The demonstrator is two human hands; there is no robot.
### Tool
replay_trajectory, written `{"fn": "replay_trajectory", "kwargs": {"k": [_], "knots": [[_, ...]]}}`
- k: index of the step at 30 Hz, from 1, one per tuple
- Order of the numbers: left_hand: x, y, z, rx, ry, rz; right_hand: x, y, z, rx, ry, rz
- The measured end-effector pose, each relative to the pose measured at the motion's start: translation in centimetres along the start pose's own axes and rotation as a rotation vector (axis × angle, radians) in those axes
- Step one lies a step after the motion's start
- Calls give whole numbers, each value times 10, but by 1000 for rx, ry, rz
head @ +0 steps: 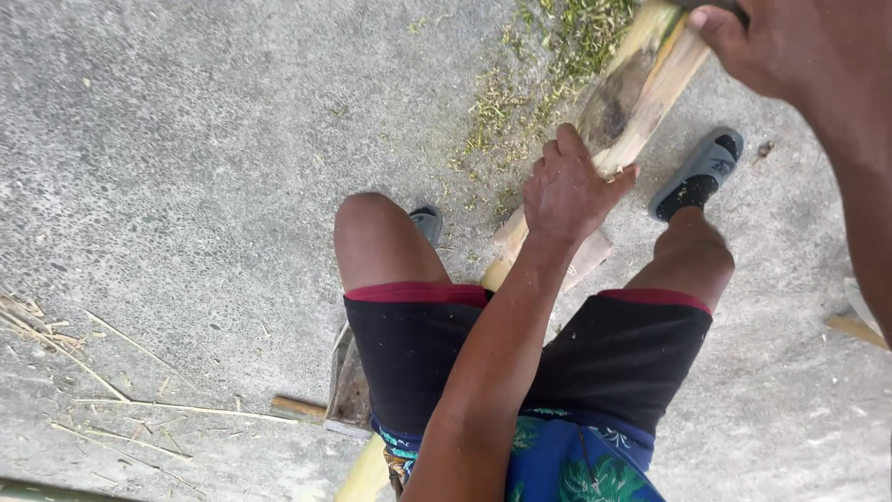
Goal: Shaving and smoothing a bamboo pole using a machete.
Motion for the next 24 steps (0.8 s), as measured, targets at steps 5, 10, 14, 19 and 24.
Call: {"fn": "replay_trajectory", "kwargs": {"k": [5,10,14,19,24], "knots": [[0,0,-4,13,8,13,-5,19,8,271,-37,338],[0,-1,0,10,11,12,-1,5,14,232,64,291],[2,3,-3,27,11,10,27,-28,6,370,123,226],[-1,-3,-2,14,6,9,-17,8,2,157,350,-160],[-3,0,-2,2,21,21,27,-31,16,211,275,-8]]}}
Point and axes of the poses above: each hand's wrist, its own z-axis away from the middle knuckle, its own y-axis out of the palm, x = y × z, the point moved 3 cm from there along -z, towards the middle knuckle, and after that the axes turned 2 degrees about -x, right-handed, at the moved point
